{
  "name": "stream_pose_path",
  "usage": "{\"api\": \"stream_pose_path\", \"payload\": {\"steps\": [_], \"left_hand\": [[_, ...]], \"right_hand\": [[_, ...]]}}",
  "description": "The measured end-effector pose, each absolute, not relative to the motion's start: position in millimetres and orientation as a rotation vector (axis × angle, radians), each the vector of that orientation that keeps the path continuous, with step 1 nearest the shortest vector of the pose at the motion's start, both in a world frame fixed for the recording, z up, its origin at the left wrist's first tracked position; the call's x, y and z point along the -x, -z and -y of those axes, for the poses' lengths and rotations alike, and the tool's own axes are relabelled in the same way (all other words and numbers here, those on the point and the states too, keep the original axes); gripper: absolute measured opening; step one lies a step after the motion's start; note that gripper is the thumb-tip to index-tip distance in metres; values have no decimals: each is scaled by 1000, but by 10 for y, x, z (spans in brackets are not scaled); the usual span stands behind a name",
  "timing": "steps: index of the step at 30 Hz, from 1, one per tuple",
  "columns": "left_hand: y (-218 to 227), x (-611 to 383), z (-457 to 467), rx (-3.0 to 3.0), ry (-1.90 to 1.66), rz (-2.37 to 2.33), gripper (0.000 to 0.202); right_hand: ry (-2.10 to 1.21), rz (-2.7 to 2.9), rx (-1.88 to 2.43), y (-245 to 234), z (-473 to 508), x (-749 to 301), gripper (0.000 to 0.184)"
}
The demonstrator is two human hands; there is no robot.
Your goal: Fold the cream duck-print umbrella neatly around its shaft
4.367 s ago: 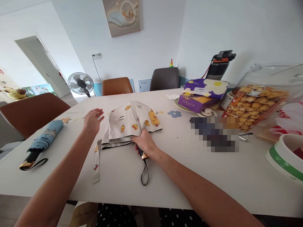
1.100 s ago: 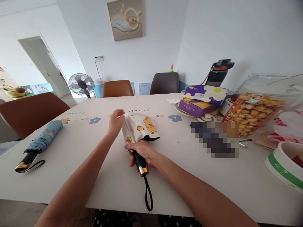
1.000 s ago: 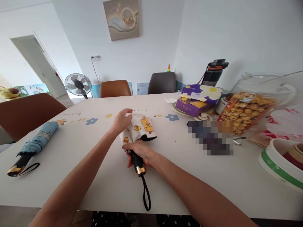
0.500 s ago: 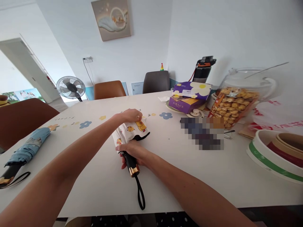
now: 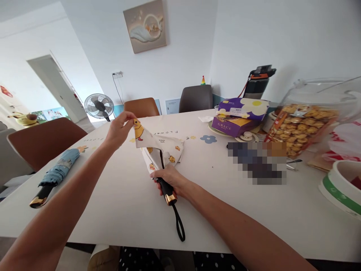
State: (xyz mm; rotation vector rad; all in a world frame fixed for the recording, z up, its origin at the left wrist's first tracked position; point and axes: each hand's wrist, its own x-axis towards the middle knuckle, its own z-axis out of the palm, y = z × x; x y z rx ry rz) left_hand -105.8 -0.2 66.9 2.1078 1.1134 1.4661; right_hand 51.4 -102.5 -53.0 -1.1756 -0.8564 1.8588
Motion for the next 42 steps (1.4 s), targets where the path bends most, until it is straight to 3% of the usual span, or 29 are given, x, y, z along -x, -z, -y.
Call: {"api": "stream_pose_path", "payload": {"steps": [5, 11, 15, 18, 21, 27, 33, 36, 39, 42], "left_hand": [[-200, 1553, 64, -2198, -1334, -1402, 14], [233, 1446, 401, -2268, -1086, -1193, 50], [264, 1341, 528, -2285, -1065, -1150, 30], [269, 1420, 524, -2152, -1306, -1078, 14], [330, 1526, 520, -2000, -1544, -1019, 17], [410, 1541, 539, -1657, -1414, -1324, 23], [303, 1555, 567, -1748, -1502, -1042, 23], [283, 1593, 565, -1865, -1418, -943, 22], [297, 1631, 542, -2002, -1226, -936, 20], [351, 1665, 518, -2201, -805, -1020, 19]], "right_hand": [[-1837, 861, 1222, 511, 1032, -490, 15], [-1806, 876, 1219, 419, 1072, -482, 10], [-1791, 901, 1242, 398, 1079, -480, 10], [-1812, 879, 1259, 423, 1061, -489, 13], [-1848, 833, 1253, 452, 1041, -508, 16], [-1913, 739, 1206, 398, 1032, -560, 21], [-1991, 582, 1179, 315, 1025, -573, 36], [-1978, 583, 1214, 311, 1019, -561, 43], [-1933, 649, 1247, 333, 1016, -553, 37], [-1880, 722, 1269, 374, 1017, -549, 26]]}}
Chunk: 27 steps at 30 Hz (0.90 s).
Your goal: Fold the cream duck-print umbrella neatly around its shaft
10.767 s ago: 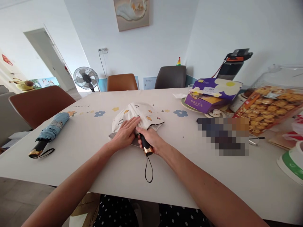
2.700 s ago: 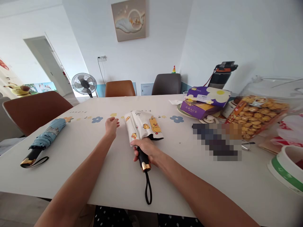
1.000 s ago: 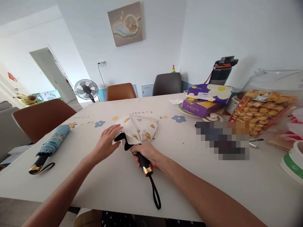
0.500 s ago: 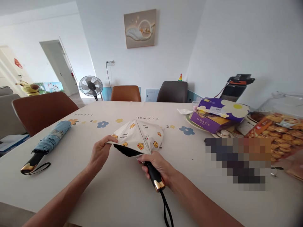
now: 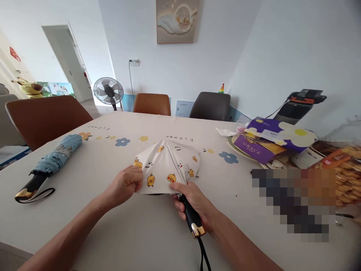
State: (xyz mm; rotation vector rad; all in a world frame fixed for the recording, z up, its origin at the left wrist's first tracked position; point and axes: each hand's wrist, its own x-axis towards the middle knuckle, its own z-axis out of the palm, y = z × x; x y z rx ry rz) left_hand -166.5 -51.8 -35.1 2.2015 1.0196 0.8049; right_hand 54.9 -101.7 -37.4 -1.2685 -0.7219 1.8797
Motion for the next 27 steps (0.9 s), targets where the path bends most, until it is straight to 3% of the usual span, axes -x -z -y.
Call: {"api": "stream_pose_path", "payload": {"steps": [3, 5, 8, 13, 16, 23, 27], "left_hand": [[437, 1693, 493, -2207, -340, -1160, 20], [482, 1702, 462, -2079, -263, -1358, 24], [485, 1682, 369, -1907, -557, -1591, 28], [371, 1510, 38, -1741, -893, -1595, 37], [321, 1331, -229, -1711, -910, -1543, 41], [347, 1108, -526, -1613, -1106, -1485, 26], [349, 1211, -514, -1685, -958, -1548, 33]], "right_hand": [[-1857, 783, 1289, 408, 1020, -540, 23], [-1846, 805, 1316, 416, 1020, -529, 22], [-1820, 823, 1348, 409, 1025, -513, 20], [-1814, 849, 1338, 410, 1035, -514, 19], [-1831, 848, 1318, 420, 1031, -531, 18], [-1901, 786, 1253, 413, 1017, -562, 18], [-1915, 793, 1218, 412, 1019, -570, 19]]}}
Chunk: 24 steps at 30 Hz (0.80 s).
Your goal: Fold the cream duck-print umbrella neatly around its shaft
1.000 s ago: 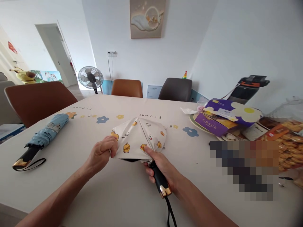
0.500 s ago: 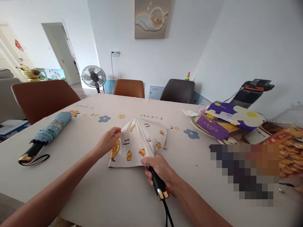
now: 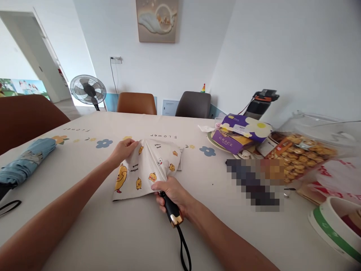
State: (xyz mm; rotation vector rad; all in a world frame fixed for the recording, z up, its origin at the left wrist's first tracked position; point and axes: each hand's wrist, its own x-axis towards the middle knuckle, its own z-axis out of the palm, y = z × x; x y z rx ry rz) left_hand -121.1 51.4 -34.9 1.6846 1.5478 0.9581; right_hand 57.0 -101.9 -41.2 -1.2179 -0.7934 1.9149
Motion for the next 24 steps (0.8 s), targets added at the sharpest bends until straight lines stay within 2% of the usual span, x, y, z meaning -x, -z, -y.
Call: {"api": "stream_pose_path", "payload": {"steps": [3, 8, 13, 19, 24], "left_hand": [[311, 1306, -501, -1600, -736, -1490, 40], [181, 1470, -463, -1520, -617, -1185, 37], [159, 1639, -480, -1434, -261, -1114, 35], [267, 1676, -553, -1259, -624, -1018, 37], [302, 1779, -610, -1239, -601, -1018, 30]], "right_hand": [[-1908, 811, 1223, 414, 1023, -570, 18], [-1901, 822, 1212, 448, 1024, -571, 19], [-1913, 825, 1164, 484, 1020, -589, 21], [-1942, 816, 1159, 448, 1022, -611, 22], [-1944, 793, 1160, 418, 1025, -610, 20]]}}
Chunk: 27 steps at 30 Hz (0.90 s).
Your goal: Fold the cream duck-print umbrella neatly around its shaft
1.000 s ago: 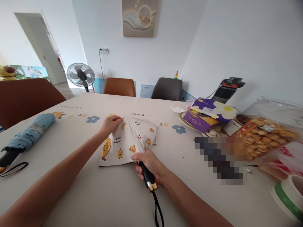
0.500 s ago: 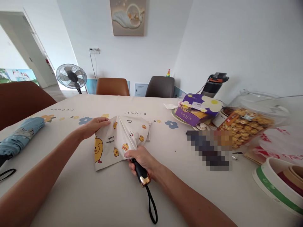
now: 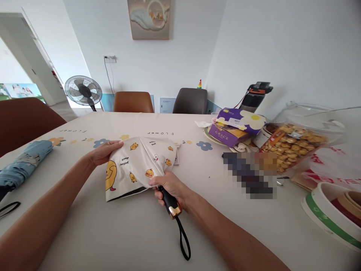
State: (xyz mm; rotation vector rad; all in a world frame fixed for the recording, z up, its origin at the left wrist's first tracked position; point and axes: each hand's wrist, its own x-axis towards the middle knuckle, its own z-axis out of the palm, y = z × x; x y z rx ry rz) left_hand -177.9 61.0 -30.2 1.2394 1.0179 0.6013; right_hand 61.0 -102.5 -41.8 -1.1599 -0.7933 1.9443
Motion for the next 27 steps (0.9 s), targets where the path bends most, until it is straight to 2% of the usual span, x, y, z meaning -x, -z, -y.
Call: {"api": "stream_pose_path", "payload": {"steps": [5, 12, 21, 27], "left_hand": [[319, 1999, -710, -1352, -497, -1070, 20], [371, 2032, -697, -1214, -630, -894, 16], [419, 2033, -728, -1179, -647, -907, 22], [377, 2094, -711, -1250, -614, -986, 39]], "right_hand": [[-1933, 804, 1174, 422, 1018, -612, 23], [-1953, 803, 1098, 500, 1007, -653, 24], [-1956, 808, 1102, 463, 1004, -646, 30], [-1975, 720, 1176, 417, 1004, -639, 38]]}}
